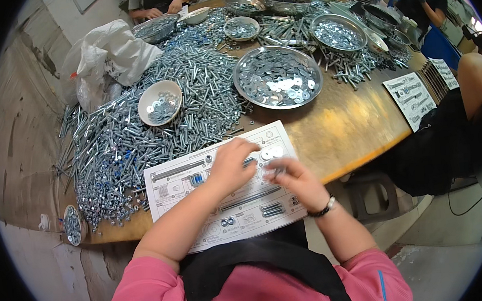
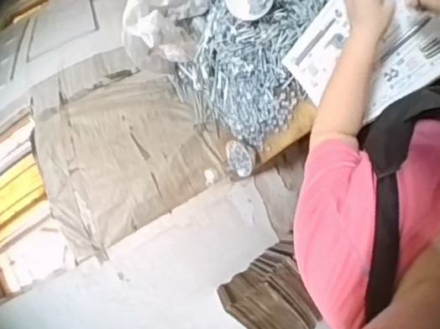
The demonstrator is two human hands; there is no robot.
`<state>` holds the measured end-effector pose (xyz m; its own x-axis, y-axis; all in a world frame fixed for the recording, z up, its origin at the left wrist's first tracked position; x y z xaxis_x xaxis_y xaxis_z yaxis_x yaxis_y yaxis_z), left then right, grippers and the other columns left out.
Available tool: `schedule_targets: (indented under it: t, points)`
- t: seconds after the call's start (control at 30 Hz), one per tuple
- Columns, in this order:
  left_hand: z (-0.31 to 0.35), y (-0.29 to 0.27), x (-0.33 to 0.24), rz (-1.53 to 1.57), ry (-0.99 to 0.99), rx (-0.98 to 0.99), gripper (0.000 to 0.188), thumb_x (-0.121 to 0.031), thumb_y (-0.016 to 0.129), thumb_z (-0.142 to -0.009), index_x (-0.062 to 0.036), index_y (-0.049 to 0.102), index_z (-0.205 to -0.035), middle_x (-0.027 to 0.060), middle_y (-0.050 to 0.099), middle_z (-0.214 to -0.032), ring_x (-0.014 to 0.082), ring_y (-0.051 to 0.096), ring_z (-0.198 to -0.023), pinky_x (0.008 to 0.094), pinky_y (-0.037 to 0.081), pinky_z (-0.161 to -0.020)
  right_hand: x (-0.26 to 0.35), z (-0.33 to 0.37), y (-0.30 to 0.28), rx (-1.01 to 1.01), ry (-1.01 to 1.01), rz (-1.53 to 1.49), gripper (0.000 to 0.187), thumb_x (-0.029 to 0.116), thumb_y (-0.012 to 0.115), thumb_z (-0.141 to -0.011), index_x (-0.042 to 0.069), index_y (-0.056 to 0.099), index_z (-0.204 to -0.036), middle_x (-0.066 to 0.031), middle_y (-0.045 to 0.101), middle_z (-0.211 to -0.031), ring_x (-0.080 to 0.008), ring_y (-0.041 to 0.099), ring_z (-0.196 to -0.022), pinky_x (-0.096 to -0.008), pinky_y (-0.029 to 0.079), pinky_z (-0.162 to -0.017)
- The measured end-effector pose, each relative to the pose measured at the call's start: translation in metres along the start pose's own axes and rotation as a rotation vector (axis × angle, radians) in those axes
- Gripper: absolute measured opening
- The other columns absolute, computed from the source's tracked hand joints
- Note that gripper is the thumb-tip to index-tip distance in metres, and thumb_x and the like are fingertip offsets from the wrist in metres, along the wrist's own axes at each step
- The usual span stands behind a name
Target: The person picks bolts, nuts, and washers from a large pile on a table and places them onto a printed instruction sheet. They repeatedly select individual fasteners and arrange them in designated spots on the sheet while other workers perform similar tasks nearby.
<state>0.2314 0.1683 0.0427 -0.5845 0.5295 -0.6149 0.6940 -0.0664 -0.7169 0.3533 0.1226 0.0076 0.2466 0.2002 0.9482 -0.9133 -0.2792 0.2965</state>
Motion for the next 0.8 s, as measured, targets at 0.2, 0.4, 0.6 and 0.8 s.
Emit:
schedule_targets:
  t: [0.2,0.4,0.6,0.8]
  points:
    - [0.108,-0.085,0.063,-0.042,-0.382,-0.187,0.024,-0.003,0.059,-0.071,-0.0022,0.059,-0.094,0.0114,0.055,-0.091,0.0256,0.055,-0.083,0.0326,0.046,-0.072,0.032,-0.077,-0.073,-0.188,-0.132,0.128,0.027,0.006,0.058,-0.081,0.001,0.055,-0.108,-0.0054,0.059,-0.099,-0.0125,0.058,-0.081,-0.0234,0.048,-0.074]
    - [0.207,-0.137,0.106,-0.326,-0.596,-0.328,0.029,-0.002,0.057,-0.071,-0.0001,0.056,-0.100,0.0149,0.053,-0.099,0.0280,0.056,-0.084,0.0328,0.047,-0.073,0.121,-0.108,-0.086,-0.603,-0.821,1.365,0.035,0.011,0.061,-0.078,0.001,0.053,-0.111,-0.0106,0.059,-0.105,-0.0244,0.055,-0.096,-0.0325,0.044,-0.081]
    - [0.240,-0.132,0.132,0.004,-0.772,-0.275,0.036,-0.005,0.055,-0.075,0.0026,0.053,-0.110,0.0137,0.053,-0.099,0.0211,0.057,-0.085,0.0295,0.047,-0.075,0.061,-0.095,-0.008,-0.132,-0.438,1.026,0.026,0.012,0.061,-0.079,0.003,0.060,-0.103,-0.0135,0.062,-0.093,-0.0258,0.059,-0.087,-0.0331,0.047,-0.076]
    - [0.250,-0.133,0.147,0.109,-0.757,-0.316,0.032,-0.005,0.054,-0.077,0.0033,0.055,-0.108,0.0124,0.058,-0.090,0.0186,0.058,-0.077,0.0274,0.046,-0.071,0.032,0.009,-0.014,-0.265,-0.343,1.152,0.026,0.007,0.058,-0.079,0.002,0.058,-0.104,-0.0141,0.059,-0.096,-0.0250,0.060,-0.079,-0.0314,0.048,-0.066]
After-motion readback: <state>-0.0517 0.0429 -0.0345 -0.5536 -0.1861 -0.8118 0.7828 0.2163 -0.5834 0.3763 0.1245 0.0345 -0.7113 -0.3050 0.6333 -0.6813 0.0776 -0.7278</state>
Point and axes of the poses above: each hand's wrist, its own z-axis away from the middle knuckle, its own y-axis out of the palm, x = y × z, the point moved 9 cm from there along -z, towards the middle knuckle
